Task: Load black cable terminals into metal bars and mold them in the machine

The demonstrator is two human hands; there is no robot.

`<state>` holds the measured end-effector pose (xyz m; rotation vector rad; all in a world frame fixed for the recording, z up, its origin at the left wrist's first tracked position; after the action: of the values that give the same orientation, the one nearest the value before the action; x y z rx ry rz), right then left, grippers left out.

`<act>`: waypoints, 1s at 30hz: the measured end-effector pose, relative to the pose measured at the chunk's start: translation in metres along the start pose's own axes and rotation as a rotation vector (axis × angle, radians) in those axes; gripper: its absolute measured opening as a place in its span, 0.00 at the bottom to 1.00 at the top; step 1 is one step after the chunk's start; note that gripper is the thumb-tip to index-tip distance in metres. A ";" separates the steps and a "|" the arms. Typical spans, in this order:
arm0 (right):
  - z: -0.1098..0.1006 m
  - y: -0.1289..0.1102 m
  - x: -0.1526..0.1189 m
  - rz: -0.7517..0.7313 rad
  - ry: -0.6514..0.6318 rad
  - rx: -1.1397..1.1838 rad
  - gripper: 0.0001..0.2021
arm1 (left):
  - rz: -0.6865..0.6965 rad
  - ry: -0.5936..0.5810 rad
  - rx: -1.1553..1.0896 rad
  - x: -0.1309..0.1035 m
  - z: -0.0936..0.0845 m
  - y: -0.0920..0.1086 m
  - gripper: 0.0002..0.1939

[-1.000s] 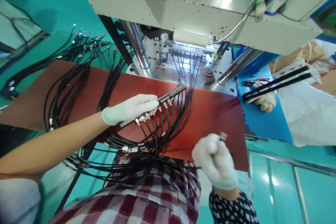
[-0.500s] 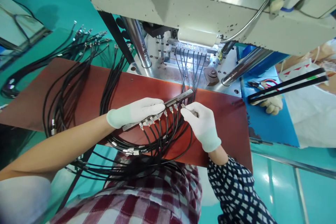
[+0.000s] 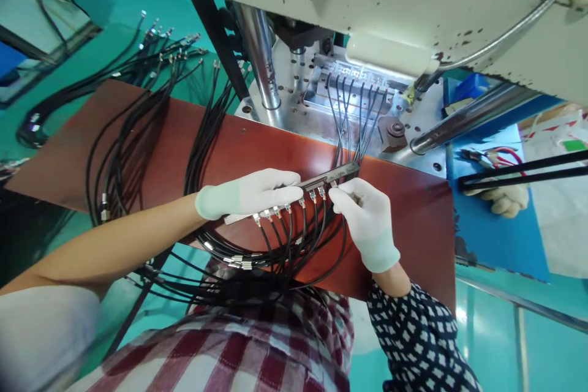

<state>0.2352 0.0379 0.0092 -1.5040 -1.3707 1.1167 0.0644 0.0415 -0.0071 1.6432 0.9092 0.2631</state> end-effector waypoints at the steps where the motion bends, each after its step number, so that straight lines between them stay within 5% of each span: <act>1: 0.000 0.002 0.000 0.017 -0.004 0.027 0.12 | 0.001 -0.004 -0.002 0.000 0.001 0.000 0.24; 9: 0.006 0.010 0.001 0.052 -0.023 0.159 0.13 | 0.050 0.001 0.042 0.000 0.004 0.001 0.24; 13: 0.002 0.008 0.005 -0.004 -0.017 0.026 0.13 | 0.119 0.090 0.151 0.000 0.000 0.009 0.24; 16: -0.002 0.005 0.000 -0.011 -0.037 -0.133 0.08 | 0.018 0.085 0.054 -0.001 0.002 0.001 0.24; 18: -0.006 -0.016 -0.013 -0.163 0.069 -0.340 0.09 | -0.041 0.065 -0.035 -0.002 0.005 -0.005 0.24; 20: 0.009 -0.048 -0.038 -0.439 0.121 -0.578 0.09 | -0.036 0.063 -0.078 -0.003 0.005 -0.006 0.24; 23: 0.055 -0.070 -0.071 -0.691 -0.029 -0.833 0.05 | -0.007 0.075 -0.096 -0.004 0.003 -0.005 0.24; 30: 0.080 -0.072 -0.075 -0.697 0.024 -1.030 0.07 | -0.041 0.062 -0.201 -0.006 0.006 -0.006 0.23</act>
<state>0.1356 -0.0302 0.0610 -1.4173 -2.3701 -0.1112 0.0616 0.0331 -0.0129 1.4366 0.9314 0.3671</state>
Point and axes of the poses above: each hand's wrist, its own x-axis towards the middle knuckle, its own z-axis out of the palm, y = z × x, the point moved 9 cm from there along x, towards the middle knuckle, and after that the axes turned 4 degrees about x, right-handed, at the moved point
